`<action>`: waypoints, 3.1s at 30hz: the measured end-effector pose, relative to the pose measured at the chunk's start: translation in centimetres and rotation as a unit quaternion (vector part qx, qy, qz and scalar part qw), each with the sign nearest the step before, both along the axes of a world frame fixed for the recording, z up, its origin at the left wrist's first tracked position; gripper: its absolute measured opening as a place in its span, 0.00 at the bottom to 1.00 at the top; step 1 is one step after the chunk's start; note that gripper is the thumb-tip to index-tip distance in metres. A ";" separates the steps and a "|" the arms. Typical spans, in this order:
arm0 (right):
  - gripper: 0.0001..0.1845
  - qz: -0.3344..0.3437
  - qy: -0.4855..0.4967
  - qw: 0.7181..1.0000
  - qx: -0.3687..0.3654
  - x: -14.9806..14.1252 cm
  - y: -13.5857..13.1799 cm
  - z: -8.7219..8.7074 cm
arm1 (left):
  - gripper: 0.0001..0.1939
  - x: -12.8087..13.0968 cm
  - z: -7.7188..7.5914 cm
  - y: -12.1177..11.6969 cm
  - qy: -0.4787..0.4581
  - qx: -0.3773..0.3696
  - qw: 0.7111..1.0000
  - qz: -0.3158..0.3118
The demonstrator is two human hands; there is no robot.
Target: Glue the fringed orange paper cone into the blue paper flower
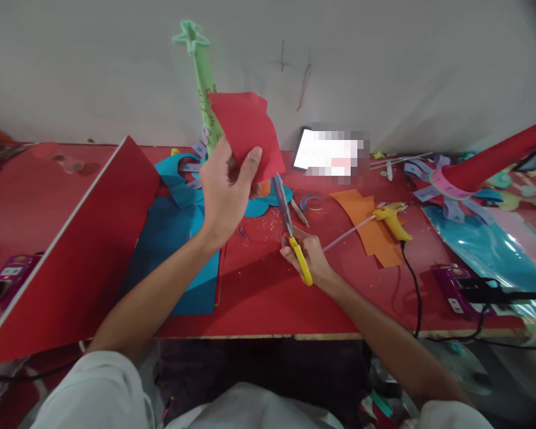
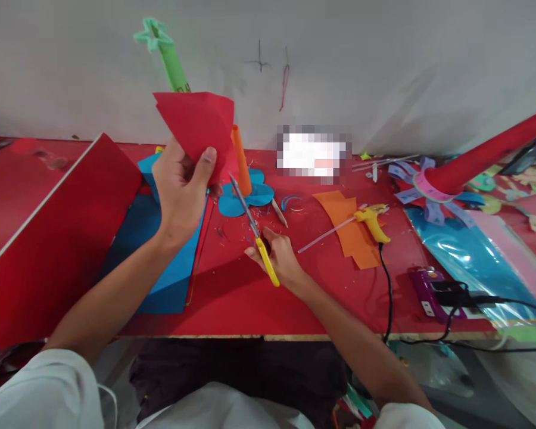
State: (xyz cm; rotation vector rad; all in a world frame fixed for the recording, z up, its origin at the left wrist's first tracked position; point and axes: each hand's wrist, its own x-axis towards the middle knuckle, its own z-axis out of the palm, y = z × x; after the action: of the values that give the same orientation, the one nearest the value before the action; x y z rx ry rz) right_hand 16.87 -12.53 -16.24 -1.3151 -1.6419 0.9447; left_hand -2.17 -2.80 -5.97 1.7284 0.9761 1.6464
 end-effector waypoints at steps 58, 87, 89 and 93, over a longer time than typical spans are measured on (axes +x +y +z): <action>0.40 -0.041 0.073 0.995 -0.051 -0.1 0.1 -1.2 | 0.18 0.4 0.5 -1.4 0.088 -0.062 0.986 -0.129; 0.41 -0.044 0.075 0.994 -0.060 -0.2 -0.2 -0.5 | 0.25 0.0 0.0 -0.1 0.059 -0.008 0.997 -0.058; 0.41 -0.033 0.098 0.992 -0.065 -0.4 -0.2 -0.7 | 0.22 0.1 -0.3 -0.2 0.068 -0.007 0.996 -0.056; 0.41 -0.020 0.109 0.992 -0.064 -0.5 0.0 -0.8 | 0.19 0.3 -0.7 -0.4 0.090 0.004 0.994 -0.062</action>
State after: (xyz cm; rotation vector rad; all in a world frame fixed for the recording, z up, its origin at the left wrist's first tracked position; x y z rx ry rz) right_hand 16.38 -12.53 -17.06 -1.2755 -1.4035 1.1414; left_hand -1.87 -3.15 -6.71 1.9283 0.9227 1.4382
